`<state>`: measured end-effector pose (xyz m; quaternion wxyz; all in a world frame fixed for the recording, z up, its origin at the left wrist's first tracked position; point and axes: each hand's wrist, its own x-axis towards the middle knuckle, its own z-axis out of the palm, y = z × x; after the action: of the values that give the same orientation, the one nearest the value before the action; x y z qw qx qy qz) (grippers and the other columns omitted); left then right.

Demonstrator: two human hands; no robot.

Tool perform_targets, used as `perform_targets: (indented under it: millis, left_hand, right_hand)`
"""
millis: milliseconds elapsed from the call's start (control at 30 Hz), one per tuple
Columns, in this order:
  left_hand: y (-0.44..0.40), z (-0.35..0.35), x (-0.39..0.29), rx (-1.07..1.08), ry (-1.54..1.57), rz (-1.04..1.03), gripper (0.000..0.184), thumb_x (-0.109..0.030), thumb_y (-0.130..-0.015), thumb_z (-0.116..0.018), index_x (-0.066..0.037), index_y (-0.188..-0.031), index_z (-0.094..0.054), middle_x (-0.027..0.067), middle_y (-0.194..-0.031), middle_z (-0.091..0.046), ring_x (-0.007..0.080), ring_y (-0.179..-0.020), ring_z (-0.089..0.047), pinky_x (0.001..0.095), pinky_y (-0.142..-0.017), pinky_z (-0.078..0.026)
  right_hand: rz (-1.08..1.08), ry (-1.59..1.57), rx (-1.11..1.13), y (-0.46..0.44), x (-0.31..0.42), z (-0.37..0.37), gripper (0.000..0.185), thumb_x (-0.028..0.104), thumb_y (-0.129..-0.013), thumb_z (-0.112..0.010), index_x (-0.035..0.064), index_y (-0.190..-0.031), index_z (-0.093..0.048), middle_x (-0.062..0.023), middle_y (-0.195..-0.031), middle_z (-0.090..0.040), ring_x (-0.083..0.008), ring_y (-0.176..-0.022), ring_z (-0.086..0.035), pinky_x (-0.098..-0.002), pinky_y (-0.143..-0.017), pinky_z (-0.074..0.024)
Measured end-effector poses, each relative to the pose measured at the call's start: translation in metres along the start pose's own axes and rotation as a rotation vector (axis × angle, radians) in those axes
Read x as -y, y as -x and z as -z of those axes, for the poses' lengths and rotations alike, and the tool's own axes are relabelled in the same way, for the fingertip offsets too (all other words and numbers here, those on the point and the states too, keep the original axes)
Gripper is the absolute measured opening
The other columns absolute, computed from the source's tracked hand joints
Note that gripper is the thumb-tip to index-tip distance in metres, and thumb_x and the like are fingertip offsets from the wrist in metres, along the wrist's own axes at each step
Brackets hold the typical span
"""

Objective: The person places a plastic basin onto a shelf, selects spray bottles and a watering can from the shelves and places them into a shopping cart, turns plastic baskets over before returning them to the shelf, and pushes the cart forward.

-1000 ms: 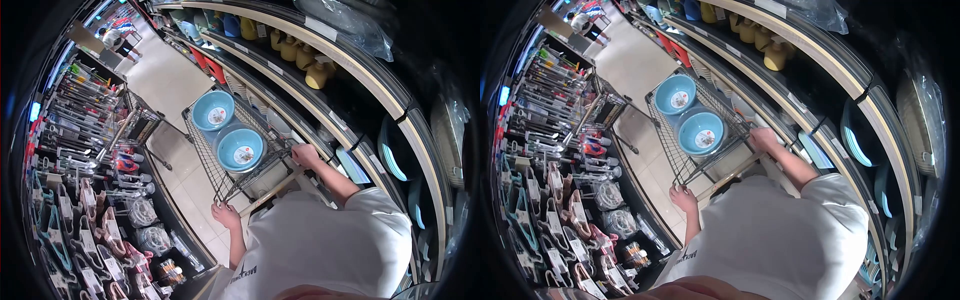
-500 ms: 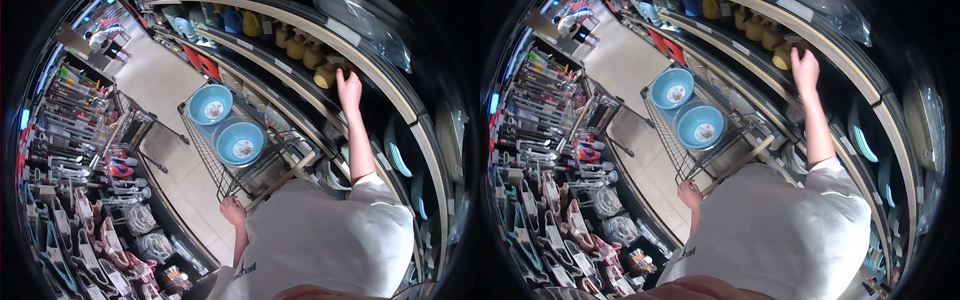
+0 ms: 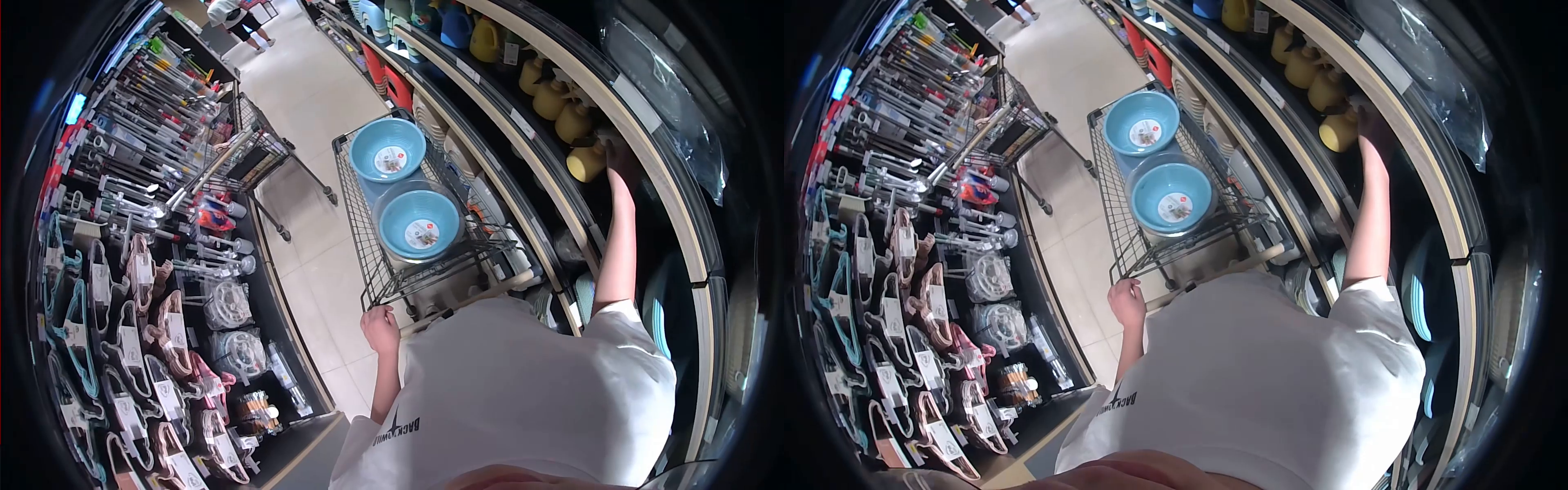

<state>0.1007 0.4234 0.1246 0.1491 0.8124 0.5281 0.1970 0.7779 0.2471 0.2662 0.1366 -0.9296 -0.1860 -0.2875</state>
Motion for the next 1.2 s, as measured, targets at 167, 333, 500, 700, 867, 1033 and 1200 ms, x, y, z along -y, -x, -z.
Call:
perform_targets:
  millis: [167,333,500,700,867,1033,1200]
  left_hand:
    - [0.001,-0.006,-0.004,0.055,-0.027,0.030,0.009,-0.009,-0.090,-0.066,-0.013,-0.092,-0.074,0.0065,-0.096,-0.073,0.0287,-0.102,-0.065,0.0426,-0.103,-0.044]
    - [0.000,-0.010,0.000,0.078,-0.041,0.016,0.009,-0.008,-0.090,-0.066,-0.013,-0.093,-0.073,0.0060,-0.096,-0.073,0.0281,-0.102,-0.065,0.0426,-0.104,-0.044]
    - [0.000,-0.011,-0.003,0.039,0.009,-0.016,0.010,-0.009,-0.090,-0.065,-0.013,-0.094,-0.073,0.0064,-0.097,-0.072,0.0290,-0.102,-0.065,0.0429,-0.103,-0.044]
    - [-0.016,-0.005,-0.030,-0.029,0.262,0.083,0.013,-0.002,-0.091,-0.061,-0.006,-0.098,-0.072,0.0115,-0.105,-0.071,0.0324,-0.111,-0.060,0.0436,-0.105,-0.043]
    - [-0.046,0.021,-0.110,-0.110,0.459,-0.095,0.014,0.003,-0.092,-0.064,-0.004,-0.103,-0.069,0.0123,-0.109,-0.070,0.0334,-0.114,-0.058,0.0433,-0.101,-0.045]
    - [-0.062,0.044,-0.159,0.360,0.972,0.030,0.092,0.010,-0.085,-0.069,-0.013,-0.164,-0.028,0.0122,-0.156,-0.046,0.0248,-0.146,-0.043,0.0436,-0.117,-0.041]
    - [-0.058,0.037,-0.162,0.557,1.401,0.072,0.101,0.015,-0.087,-0.058,-0.018,-0.168,-0.007,0.0121,-0.164,-0.034,0.0290,-0.151,-0.040,0.0453,-0.121,-0.039]
  right_hand:
    - [0.094,-0.021,-0.063,-0.006,-0.020,-0.017,0.066,0.050,-0.095,-0.071,0.0073,-0.144,-0.060,-0.0250,-0.141,-0.062,-0.0424,-0.135,-0.056,-0.0502,-0.113,-0.0442]
    - [0.117,-0.131,0.114,0.002,0.012,0.034,0.057,0.043,-0.095,-0.073,0.0068,-0.139,-0.064,-0.0239,-0.136,-0.065,-0.0402,-0.132,-0.059,-0.0484,-0.110,-0.0460]
    - [-0.019,-0.471,0.374,0.034,0.039,0.058,0.042,0.032,-0.102,-0.068,0.0041,-0.133,-0.066,-0.0204,-0.121,-0.073,-0.0377,-0.111,-0.071,-0.0416,-0.095,-0.0537]
    - [0.308,-0.608,0.035,0.071,0.131,0.151,0.026,0.014,-0.094,-0.075,0.0054,-0.118,-0.070,-0.0119,-0.104,-0.070,-0.0310,-0.092,-0.070,-0.0375,-0.079,-0.0563]
    - [0.368,-0.952,0.119,0.089,0.167,0.172,0.023,0.010,-0.093,-0.076,0.0019,-0.114,-0.071,-0.0123,-0.099,-0.070,-0.0254,-0.081,-0.070,-0.0321,-0.069,-0.0544]
    - [0.281,-1.167,0.516,0.112,0.200,0.208,0.025,0.011,-0.088,-0.080,0.0006,-0.110,-0.073,-0.0080,-0.094,-0.070,-0.0134,-0.077,-0.064,-0.0265,-0.064,-0.0480]
    - [-0.080,-1.636,0.963,0.148,0.224,0.192,0.019,-0.002,-0.093,-0.074,0.0036,-0.111,-0.070,0.0004,-0.093,-0.068,-0.0047,-0.081,-0.061,-0.0205,-0.067,-0.0463]
